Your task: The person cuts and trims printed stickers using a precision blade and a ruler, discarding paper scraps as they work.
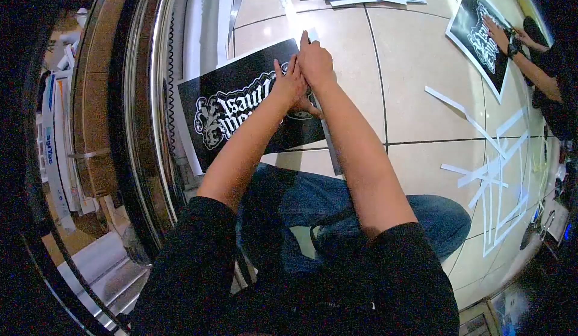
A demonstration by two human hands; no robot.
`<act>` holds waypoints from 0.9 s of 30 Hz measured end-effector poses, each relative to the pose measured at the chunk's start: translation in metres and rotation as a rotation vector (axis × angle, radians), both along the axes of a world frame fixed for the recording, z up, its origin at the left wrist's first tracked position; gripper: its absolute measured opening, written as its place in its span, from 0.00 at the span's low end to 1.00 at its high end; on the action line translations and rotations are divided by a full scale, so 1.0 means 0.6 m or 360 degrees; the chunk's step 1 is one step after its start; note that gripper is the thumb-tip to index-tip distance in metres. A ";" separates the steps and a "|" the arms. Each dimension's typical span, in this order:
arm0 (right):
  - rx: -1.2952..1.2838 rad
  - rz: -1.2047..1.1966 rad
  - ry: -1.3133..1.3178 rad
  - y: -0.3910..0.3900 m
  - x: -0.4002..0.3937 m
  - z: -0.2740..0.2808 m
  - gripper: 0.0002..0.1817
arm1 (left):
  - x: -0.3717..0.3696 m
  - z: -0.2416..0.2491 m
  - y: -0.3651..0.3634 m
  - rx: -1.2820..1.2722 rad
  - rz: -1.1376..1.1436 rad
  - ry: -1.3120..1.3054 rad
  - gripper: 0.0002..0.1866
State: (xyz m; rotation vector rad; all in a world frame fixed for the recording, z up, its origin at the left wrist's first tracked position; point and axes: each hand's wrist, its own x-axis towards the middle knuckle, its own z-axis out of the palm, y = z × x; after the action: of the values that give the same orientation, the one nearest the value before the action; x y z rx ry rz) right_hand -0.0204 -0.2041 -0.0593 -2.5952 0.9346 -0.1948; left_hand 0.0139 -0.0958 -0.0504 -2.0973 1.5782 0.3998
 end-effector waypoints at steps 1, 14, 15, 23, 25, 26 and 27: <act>0.0000 0.0003 0.0008 0.004 0.000 -0.002 0.33 | 0.000 0.005 0.001 0.0001 -0.0001 0.0021 0.84; 0.0159 -0.0019 0.0054 0.024 -0.052 0.003 0.30 | 0.001 0.013 0.006 -0.0191 0.0120 0.0235 0.87; 0.0157 -0.0004 0.0052 0.030 -0.064 0.003 0.31 | 0.002 0.009 0.006 -0.0189 0.0114 0.0241 0.87; 0.0141 0.0005 0.0060 0.105 -0.187 0.020 0.33 | 0.039 -0.147 0.013 -0.1197 -0.0402 -0.0800 0.81; 0.0218 -0.0026 0.0149 0.127 -0.224 0.021 0.34 | 0.002 -0.009 0.002 -0.0253 0.0129 0.0126 0.85; 0.0239 -0.0014 0.0139 0.142 -0.248 0.025 0.34 | 0.000 -0.001 -0.001 -0.0190 0.0138 0.0129 0.88; 0.0241 -0.0031 0.0149 0.158 -0.270 0.031 0.34 | -0.002 0.004 0.001 -0.0187 0.0123 0.0141 0.88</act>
State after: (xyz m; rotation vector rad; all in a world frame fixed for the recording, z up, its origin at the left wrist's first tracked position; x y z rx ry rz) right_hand -0.1825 -0.1091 -0.0408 -2.4744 0.9682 -0.0071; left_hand 0.0124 -0.0954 -0.0482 -2.2634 1.6099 0.4416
